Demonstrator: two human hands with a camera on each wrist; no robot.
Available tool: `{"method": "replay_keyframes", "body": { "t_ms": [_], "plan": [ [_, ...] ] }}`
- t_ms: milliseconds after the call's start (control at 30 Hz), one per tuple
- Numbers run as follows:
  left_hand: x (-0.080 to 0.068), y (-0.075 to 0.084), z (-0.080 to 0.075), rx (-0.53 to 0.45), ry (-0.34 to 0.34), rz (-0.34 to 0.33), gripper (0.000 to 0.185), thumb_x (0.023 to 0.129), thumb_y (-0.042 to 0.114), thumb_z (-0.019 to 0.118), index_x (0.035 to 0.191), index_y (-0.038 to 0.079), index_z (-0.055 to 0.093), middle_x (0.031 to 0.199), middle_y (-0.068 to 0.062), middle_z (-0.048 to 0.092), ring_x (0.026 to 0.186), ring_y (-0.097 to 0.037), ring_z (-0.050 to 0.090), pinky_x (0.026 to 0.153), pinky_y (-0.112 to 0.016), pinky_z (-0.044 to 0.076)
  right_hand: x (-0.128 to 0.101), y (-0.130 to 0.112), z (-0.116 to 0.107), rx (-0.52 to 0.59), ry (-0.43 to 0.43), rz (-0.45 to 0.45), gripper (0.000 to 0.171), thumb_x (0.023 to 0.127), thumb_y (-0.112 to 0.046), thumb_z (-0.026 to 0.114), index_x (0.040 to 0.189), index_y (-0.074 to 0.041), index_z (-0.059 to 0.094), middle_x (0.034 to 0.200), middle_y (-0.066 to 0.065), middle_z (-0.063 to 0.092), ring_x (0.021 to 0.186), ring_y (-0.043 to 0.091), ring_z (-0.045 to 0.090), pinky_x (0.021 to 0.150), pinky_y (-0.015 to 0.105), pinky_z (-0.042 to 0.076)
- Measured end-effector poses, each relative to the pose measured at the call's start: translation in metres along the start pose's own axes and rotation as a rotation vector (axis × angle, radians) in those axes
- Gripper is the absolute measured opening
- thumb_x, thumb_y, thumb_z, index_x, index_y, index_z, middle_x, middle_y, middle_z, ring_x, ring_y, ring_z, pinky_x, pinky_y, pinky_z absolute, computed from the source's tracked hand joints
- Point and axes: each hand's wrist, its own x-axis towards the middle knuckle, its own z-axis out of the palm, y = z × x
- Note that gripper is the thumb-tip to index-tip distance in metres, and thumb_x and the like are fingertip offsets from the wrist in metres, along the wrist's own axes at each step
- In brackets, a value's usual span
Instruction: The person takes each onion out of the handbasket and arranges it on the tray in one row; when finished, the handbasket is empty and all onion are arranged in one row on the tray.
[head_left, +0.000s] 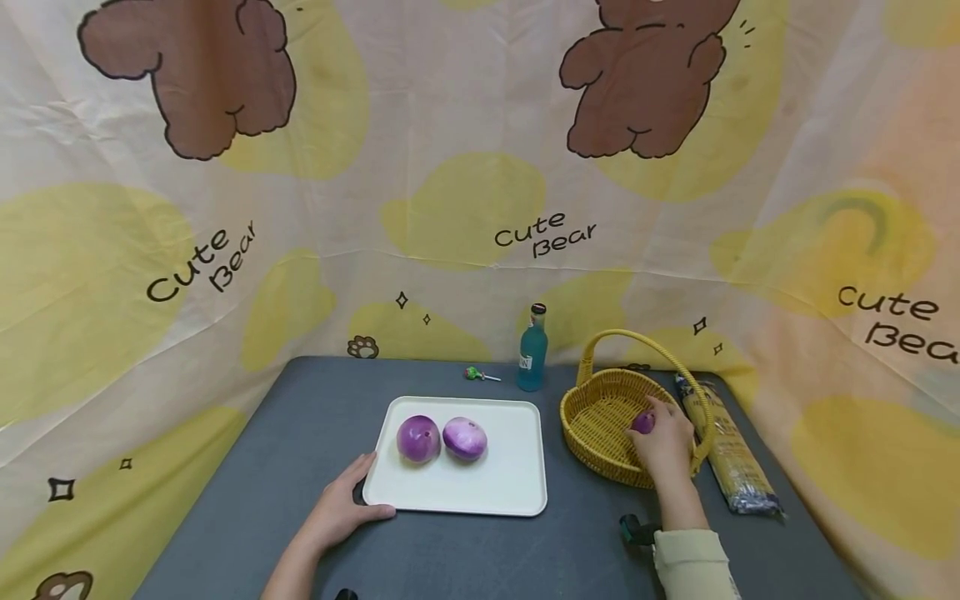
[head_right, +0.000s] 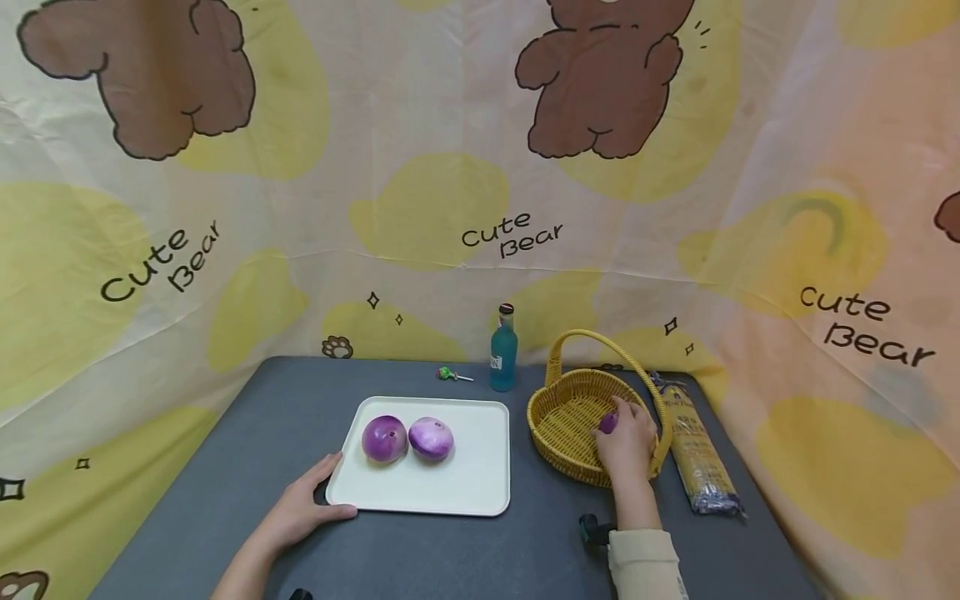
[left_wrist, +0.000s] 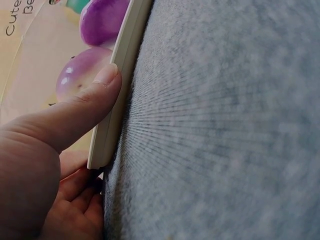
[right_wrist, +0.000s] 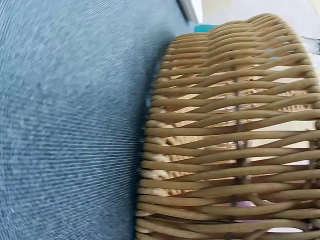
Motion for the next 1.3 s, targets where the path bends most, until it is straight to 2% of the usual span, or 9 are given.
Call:
{"method": "replay_keyframes", "body": {
  "t_ms": [267,433,767,967,1133,1300],
  "plan": [
    [-0.001,0.000,-0.001,0.001,0.000,0.008,0.111,0.069,0.046,0.091,0.158,0.008,0.035,0.161,-0.027,0.031,0.148,-0.047,0.029,0.114,-0.065,0.031,-0.001,0.003,0.006,-0.110,0.039,-0.018,0.066,0.085,-0.007,0.074,0.145,0.000,0.047,0.150,0.035,0.033,0.138,0.059,0.024,0.105,0.073,0.030],
    [-0.001,0.001,-0.001,0.007,-0.004,0.004,0.111,0.070,0.047,0.090,0.158,0.008,0.035,0.161,-0.027,0.031,0.148,-0.048,0.029,0.114,-0.066,0.030,-0.001,0.004,0.006,-0.130,0.076,-0.033,0.063,0.085,-0.006,0.072,0.142,0.006,0.048,0.146,0.036,0.037,0.136,0.058,0.028,0.105,0.073,0.032],
    [-0.001,0.001,-0.001,0.006,0.002,0.004,0.112,0.070,0.047,0.091,0.158,0.008,0.034,0.161,-0.027,0.031,0.148,-0.048,0.029,0.114,-0.065,0.030,-0.003,0.000,0.005,-0.027,0.065,-0.012,0.072,0.091,-0.014,0.074,0.149,0.009,0.039,0.146,0.039,0.032,0.134,0.059,0.031,0.105,0.071,0.035],
    [-0.001,0.003,-0.001,0.007,0.002,0.000,0.111,0.070,0.047,0.091,0.157,0.008,0.035,0.160,-0.027,0.031,0.148,-0.048,0.029,0.114,-0.065,0.031,-0.009,-0.003,0.001,0.004,0.035,-0.048,0.074,0.092,-0.022,0.074,0.149,0.010,0.039,0.147,0.039,0.033,0.134,0.057,0.035,0.107,0.070,0.035],
    [-0.001,0.002,-0.001,0.004,0.002,0.006,0.111,0.070,0.047,0.091,0.157,0.007,0.036,0.160,-0.028,0.031,0.148,-0.048,0.029,0.114,-0.065,0.031,-0.016,-0.010,-0.003,0.031,0.023,-0.073,0.077,0.093,-0.034,0.072,0.150,0.006,0.040,0.147,0.037,0.036,0.134,0.055,0.037,0.109,0.069,0.035],
    [-0.001,0.002,-0.001,0.002,-0.001,0.003,0.111,0.070,0.047,0.090,0.157,0.007,0.035,0.160,-0.028,0.031,0.148,-0.049,0.029,0.114,-0.065,0.031,-0.023,-0.021,-0.006,0.074,0.045,-0.110,0.077,0.093,-0.038,0.072,0.151,0.003,0.042,0.148,0.034,0.039,0.134,0.054,0.040,0.107,0.068,0.038]
  ]
}}
